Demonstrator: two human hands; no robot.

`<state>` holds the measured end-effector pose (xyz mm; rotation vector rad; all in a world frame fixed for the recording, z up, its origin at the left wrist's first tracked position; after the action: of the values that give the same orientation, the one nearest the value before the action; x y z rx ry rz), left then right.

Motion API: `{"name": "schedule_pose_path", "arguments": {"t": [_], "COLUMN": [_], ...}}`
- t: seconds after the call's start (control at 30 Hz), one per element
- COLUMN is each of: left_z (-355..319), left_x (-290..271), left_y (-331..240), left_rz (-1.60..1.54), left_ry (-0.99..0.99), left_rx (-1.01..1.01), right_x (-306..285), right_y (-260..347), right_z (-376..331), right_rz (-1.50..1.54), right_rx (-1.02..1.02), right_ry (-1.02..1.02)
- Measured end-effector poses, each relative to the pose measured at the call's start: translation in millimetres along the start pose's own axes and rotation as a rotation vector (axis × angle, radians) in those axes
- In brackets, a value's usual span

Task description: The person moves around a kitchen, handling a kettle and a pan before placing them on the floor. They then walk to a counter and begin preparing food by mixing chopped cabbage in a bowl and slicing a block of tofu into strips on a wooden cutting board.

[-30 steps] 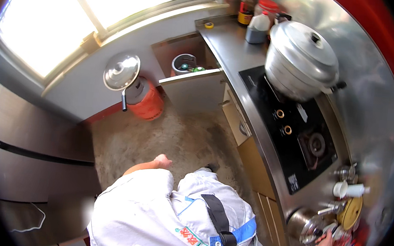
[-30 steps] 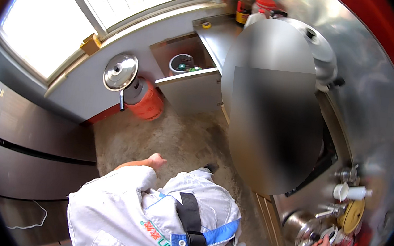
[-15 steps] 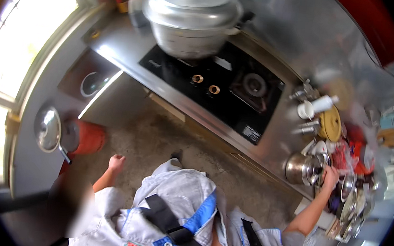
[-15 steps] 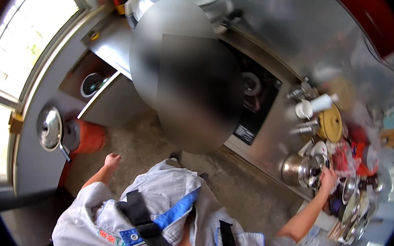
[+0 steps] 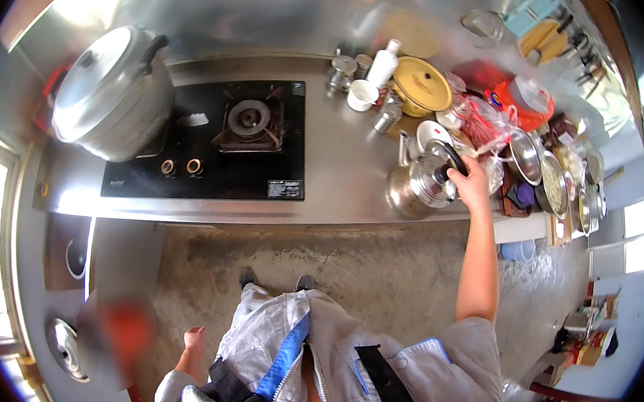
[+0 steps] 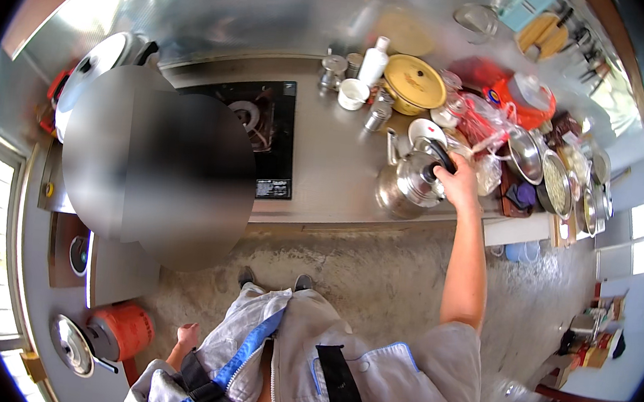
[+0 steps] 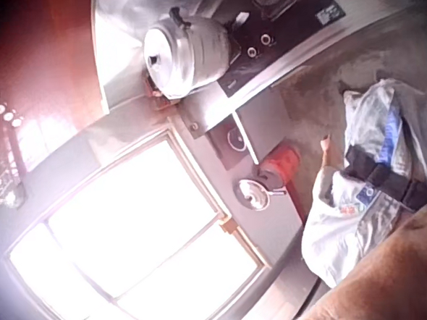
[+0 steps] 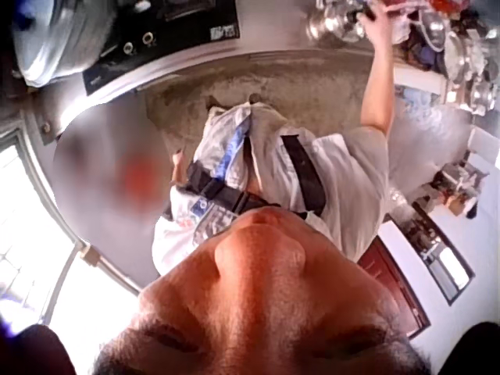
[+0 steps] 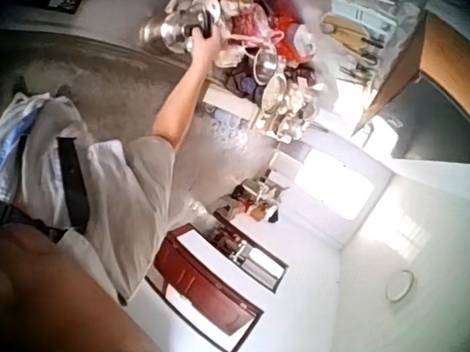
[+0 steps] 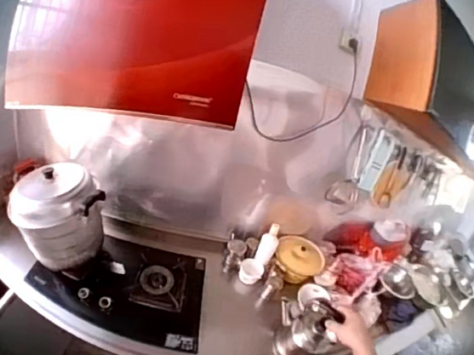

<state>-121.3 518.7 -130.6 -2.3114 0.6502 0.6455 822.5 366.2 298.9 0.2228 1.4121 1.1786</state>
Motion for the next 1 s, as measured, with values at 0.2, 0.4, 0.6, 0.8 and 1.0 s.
{"name": "schedule_pose_path", "arguments": {"t": [0.2,0.4,0.6,0.8,1.0], "left_z": [-16,-32,-77,-42,0], "left_x": [42,61,52,52,79], "left_y": [-105,-146,-175,-226,-261], "left_rz": [-0.021,-0.020,-0.159,0.038,0.061], "left_ry": [0.083,0.142,0.578,0.499,0.389], "left_rx": [0.211,0.364,-0.379,-0.204,0.048], "right_x": [-59,-39,22,45,-2], "right_y": [-17,-101,-146,-181,-168], "right_z": [-82,-201,-313,-342,-263], "right_rz": [-0.180,-0.800,-0.839,-0.734,-0.511], "right_rx": [-0.069,0.235,0.585,0.575,0.621], "right_ry": [-0.296,0.046,0.622,0.529,0.155]}}
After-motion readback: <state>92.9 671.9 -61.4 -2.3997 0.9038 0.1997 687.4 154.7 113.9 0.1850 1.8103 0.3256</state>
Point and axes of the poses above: each hand's wrist, its own z-axis towards the middle knuckle, its own x-axis out of the palm, y = z × x, the point moved 5 cm from there along z, towards the middle knuckle, and after that the axes turned 7 degrees about -y, right-handed, at the moved point
